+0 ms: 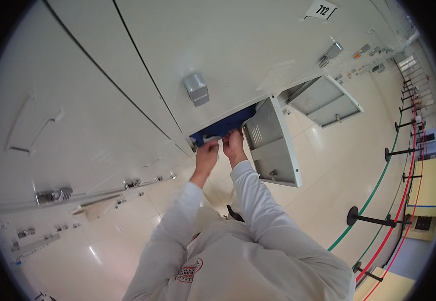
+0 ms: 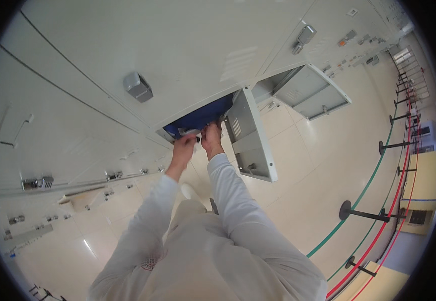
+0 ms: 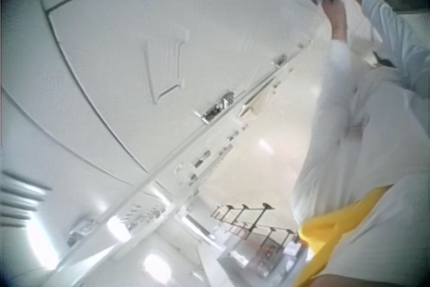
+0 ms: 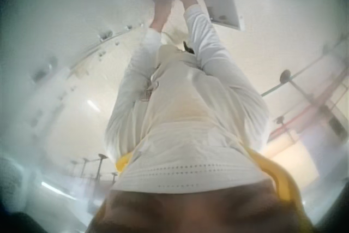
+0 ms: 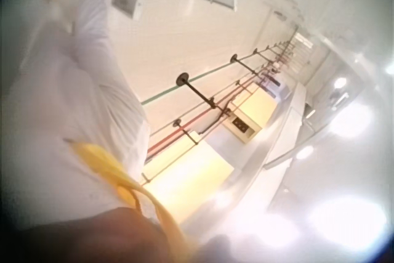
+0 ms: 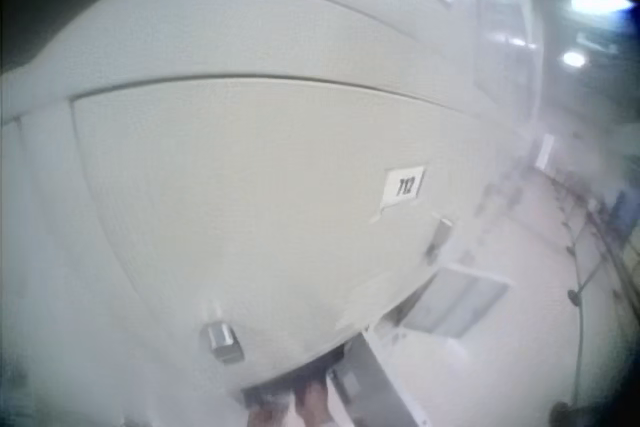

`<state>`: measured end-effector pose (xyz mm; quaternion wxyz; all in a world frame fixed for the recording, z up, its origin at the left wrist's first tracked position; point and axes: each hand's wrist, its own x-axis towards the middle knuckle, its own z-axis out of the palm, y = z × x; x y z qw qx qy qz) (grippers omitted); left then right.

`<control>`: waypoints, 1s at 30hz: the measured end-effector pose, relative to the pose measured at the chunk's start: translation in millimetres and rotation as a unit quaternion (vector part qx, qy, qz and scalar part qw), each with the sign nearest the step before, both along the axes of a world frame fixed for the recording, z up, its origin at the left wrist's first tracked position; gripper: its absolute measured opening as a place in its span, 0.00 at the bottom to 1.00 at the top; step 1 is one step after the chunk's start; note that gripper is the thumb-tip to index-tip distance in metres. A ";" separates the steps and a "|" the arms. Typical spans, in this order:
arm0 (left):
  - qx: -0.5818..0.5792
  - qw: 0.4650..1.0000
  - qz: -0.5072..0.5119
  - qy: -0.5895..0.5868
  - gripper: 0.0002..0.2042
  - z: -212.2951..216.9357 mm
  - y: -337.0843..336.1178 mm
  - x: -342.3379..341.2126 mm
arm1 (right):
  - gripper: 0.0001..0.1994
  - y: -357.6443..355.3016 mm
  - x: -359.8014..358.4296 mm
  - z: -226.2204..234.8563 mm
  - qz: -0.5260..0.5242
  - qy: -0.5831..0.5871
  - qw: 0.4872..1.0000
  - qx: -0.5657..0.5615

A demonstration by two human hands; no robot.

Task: The person opens locker 712, places a green cloth and white boots inside, then puts a blue backpack into the locker and closes it. The person then walks away from the locker area.

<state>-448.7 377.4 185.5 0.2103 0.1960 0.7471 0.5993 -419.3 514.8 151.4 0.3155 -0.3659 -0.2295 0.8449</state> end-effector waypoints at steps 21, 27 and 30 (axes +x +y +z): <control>-0.075 0.920 -0.034 0.383 0.09 -22.3 45.4 -9.1 | 0.08 34.0 58.0 -3.2 0.282 -0.083 0.954 -0.052; -0.207 0.931 0.049 0.296 0.12 -56.2 44.6 -26.1 | 0.09 20.3 -1.8 -7.9 0.044 -0.038 0.998 0.007; 0.043 0.968 0.242 0.050 0.15 -65.3 67.7 -29.2 | 0.09 14.9 -13.2 2.7 -0.064 -0.068 0.991 0.091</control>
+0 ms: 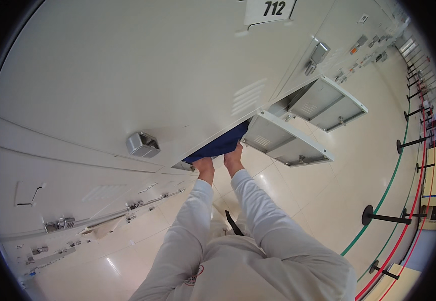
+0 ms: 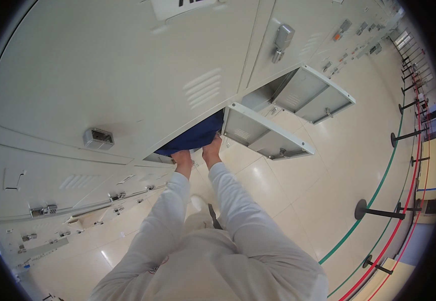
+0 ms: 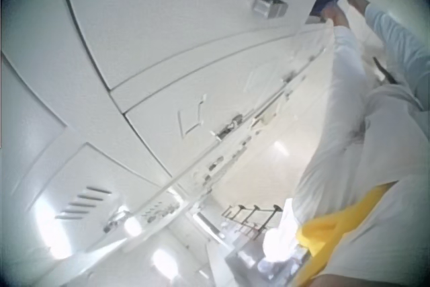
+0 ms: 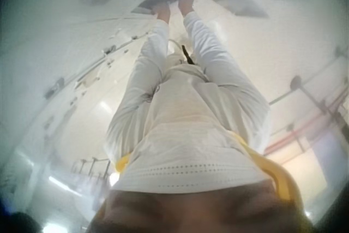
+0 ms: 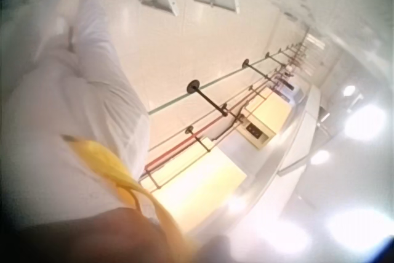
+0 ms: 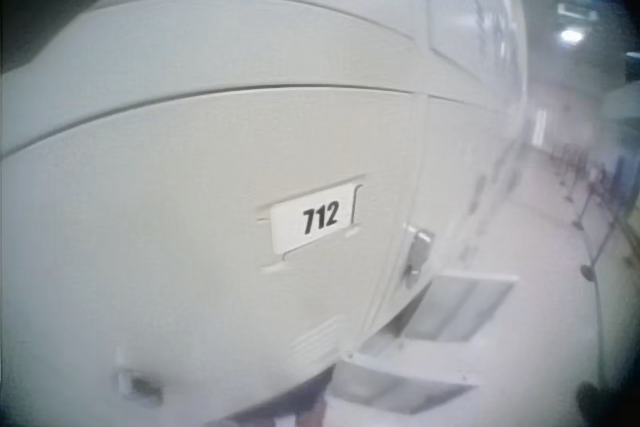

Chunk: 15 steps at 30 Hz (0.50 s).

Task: The person opens locker 712, places a green cloth and white boots inside, then puts a blue backpack into the locker and closes it. The person then walks away from the locker area.

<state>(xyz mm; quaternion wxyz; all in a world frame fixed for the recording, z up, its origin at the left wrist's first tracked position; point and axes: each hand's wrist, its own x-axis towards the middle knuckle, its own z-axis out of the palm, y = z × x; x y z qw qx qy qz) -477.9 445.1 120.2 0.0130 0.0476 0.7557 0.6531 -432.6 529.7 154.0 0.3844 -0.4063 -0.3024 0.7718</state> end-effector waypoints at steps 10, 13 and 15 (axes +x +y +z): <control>-0.023 0.990 0.099 0.094 0.15 -16.4 4.5 -3.9 | 0.13 -9.6 -8.9 15.2 -0.087 0.054 0.991 0.089; -0.153 0.981 -0.030 0.113 0.14 -11.5 -11.7 2.9 | 0.12 6.0 -20.8 -14.3 -0.155 0.225 0.947 -0.169; -0.245 0.943 -0.079 0.209 0.14 6.6 -14.9 2.2 | 0.11 12.6 -30.0 -22.1 -0.188 0.126 0.957 -0.179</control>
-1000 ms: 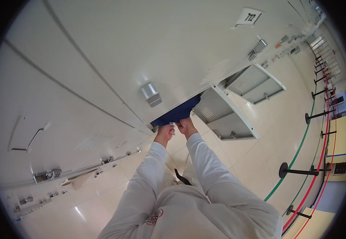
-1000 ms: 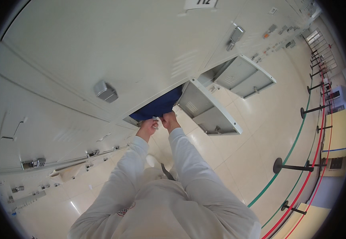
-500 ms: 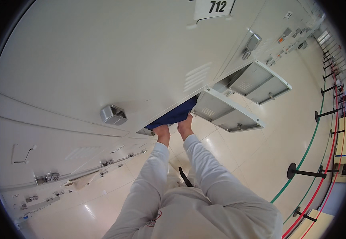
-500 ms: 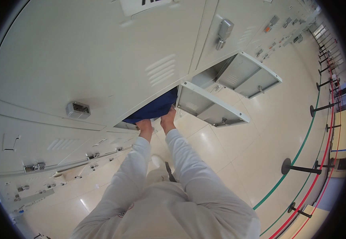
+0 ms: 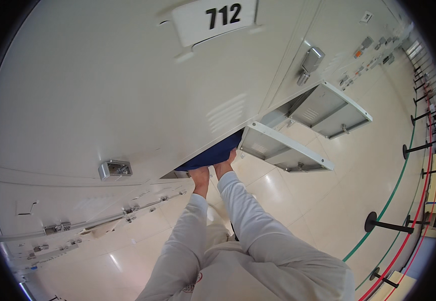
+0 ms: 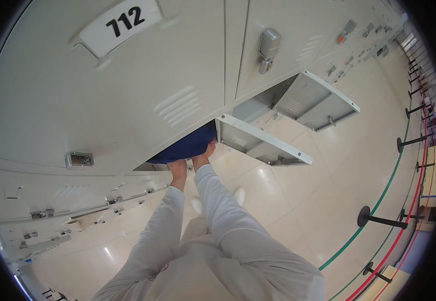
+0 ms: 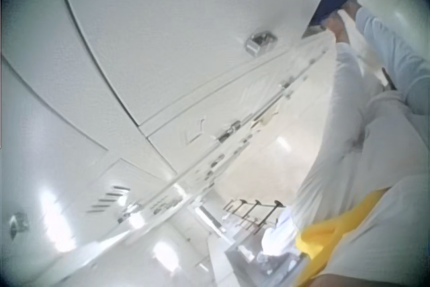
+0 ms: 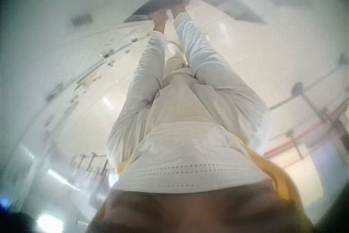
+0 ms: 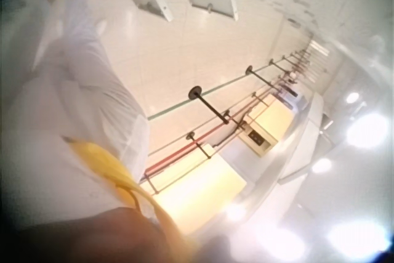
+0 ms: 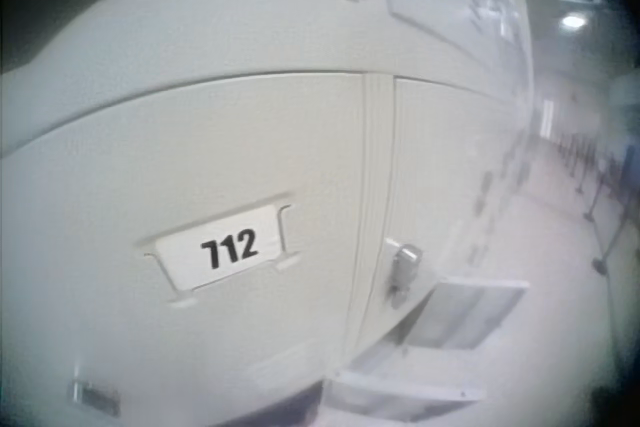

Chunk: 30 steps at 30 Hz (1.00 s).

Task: The person opens locker 712, places a green cloth and white boots inside, then puts a blue backpack into the locker and closes it. The person then walks away from the locker area.

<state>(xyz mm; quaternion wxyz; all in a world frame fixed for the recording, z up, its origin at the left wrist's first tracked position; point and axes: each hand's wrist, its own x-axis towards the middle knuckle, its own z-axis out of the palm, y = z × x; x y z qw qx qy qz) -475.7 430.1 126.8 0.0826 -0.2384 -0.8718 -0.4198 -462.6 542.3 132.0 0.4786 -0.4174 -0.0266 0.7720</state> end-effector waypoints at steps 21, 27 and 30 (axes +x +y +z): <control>0.147 0.958 0.057 -0.239 0.26 -144.5 -34.7 -73.8 | 0.20 -31.6 53.5 0.2 0.507 -0.150 0.773 0.351; 0.193 0.887 0.076 -0.412 0.19 -65.6 15.2 -18.3 | 0.16 -17.5 37.5 -49.3 0.523 -0.341 0.609 0.489; 0.100 0.952 0.026 -0.290 0.14 -41.7 -17.2 -16.0 | 0.14 -28.3 28.8 -36.8 0.575 -0.198 0.689 0.395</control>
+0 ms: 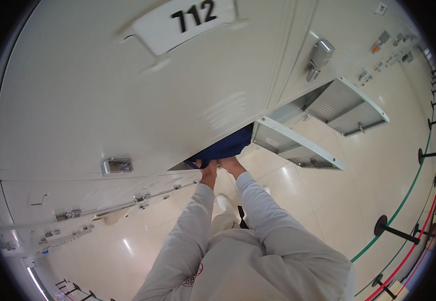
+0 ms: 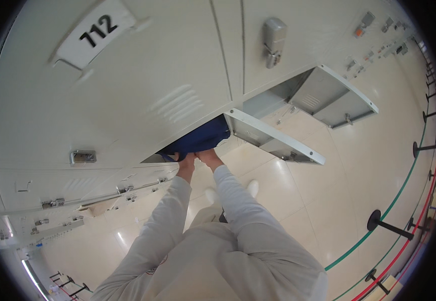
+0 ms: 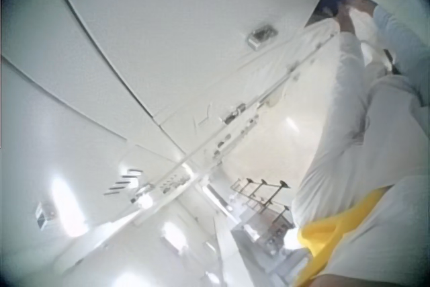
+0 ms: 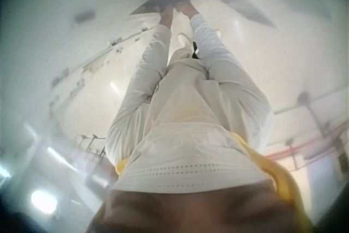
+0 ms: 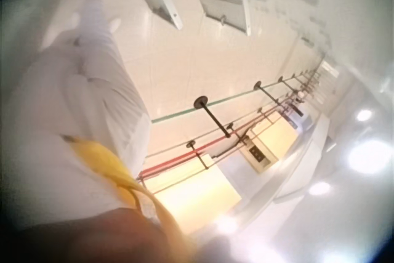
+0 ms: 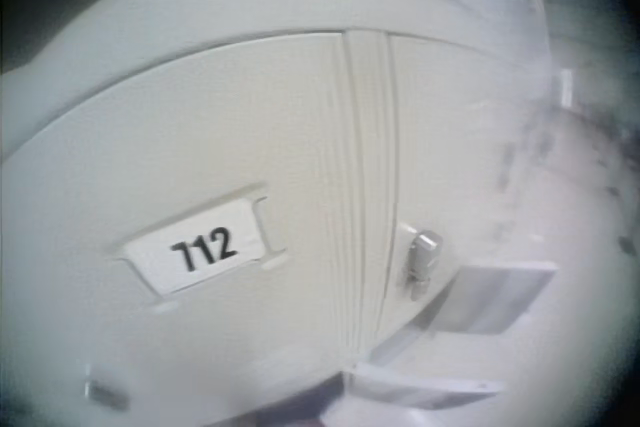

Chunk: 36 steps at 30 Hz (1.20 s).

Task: The person opens locker 712, places a green cloth and white boots inside, then puts a blue backpack into the locker and closes it. The person then walks away from the locker area.

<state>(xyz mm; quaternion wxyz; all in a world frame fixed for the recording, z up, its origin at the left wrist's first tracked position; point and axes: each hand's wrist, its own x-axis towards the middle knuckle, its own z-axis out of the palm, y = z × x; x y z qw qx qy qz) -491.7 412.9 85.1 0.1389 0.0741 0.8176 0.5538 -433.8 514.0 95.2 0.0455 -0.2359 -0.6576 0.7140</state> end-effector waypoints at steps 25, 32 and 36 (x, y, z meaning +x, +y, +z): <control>0.212 0.877 0.221 -0.371 0.09 108.7 -54.9 99.7 | 0.06 -21.3 -0.7 49.2 -0.045 -0.183 0.927 -0.325; 0.201 0.891 0.175 -0.368 0.09 86.7 -69.2 109.1 | 0.08 -10.7 93.2 21.2 -0.019 -0.278 0.931 -0.235; 0.156 0.912 0.065 -0.373 0.08 77.4 -109.5 113.0 | 0.07 57.7 266.1 -39.5 -0.294 -0.307 0.864 -0.269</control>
